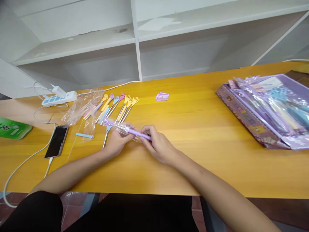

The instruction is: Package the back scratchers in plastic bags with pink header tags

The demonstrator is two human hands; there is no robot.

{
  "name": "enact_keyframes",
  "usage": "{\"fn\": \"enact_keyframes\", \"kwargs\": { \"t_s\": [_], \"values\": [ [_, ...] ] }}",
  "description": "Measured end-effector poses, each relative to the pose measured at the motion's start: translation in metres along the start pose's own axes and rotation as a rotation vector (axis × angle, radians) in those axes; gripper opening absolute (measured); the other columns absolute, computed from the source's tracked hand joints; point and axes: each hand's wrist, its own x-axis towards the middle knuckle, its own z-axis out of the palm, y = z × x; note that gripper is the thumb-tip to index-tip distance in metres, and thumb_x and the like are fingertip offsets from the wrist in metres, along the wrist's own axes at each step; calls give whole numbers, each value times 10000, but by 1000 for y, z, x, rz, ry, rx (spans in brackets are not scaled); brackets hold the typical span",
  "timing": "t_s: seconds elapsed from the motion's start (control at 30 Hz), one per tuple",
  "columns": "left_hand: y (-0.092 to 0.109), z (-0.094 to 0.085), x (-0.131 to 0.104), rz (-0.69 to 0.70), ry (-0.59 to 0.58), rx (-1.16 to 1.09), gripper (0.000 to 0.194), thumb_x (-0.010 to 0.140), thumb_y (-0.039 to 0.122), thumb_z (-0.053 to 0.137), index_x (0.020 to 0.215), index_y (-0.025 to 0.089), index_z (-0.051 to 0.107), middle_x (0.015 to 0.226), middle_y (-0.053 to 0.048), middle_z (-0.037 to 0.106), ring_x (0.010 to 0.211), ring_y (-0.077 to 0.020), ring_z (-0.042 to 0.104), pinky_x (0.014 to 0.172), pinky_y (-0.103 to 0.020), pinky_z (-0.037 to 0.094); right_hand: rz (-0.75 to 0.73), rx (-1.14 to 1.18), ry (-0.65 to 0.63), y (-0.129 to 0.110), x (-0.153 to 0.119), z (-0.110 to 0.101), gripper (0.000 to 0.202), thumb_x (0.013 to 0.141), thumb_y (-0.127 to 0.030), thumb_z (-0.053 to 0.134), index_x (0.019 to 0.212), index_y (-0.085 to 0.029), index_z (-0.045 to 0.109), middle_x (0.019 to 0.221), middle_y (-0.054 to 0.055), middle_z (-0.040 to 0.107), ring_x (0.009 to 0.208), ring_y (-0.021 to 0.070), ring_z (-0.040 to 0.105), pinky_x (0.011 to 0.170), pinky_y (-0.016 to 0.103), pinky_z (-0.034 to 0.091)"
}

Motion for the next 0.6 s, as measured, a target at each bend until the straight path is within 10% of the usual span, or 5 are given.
{"fn": "enact_keyframes", "kwargs": {
  "t_s": [0.33, 0.6],
  "values": [
    [5, -10, 15, -25, 92, -243, 436, 707, 268, 906, 1025, 191, 617, 923, 17, 679, 816, -109, 643, 717, -229, 515, -64, 53, 25, 0, 9, -16, 90, 1078, -245, 474, 1124, -265, 549, 971, 31, 713, 715, 153, 638, 694, 311, 502],
    [-1, 1, -5, -39, -160, -73, 380, 771, 294, 860, 1018, 185, 592, 834, 9, 688, 721, -140, 669, 716, -291, 541, -128, 47, 20, -4, 6, -11, 33, 1059, -258, 537, 1079, -271, 561, 895, 25, 731, 751, 172, 692, 679, 314, 540]
  ]
}}
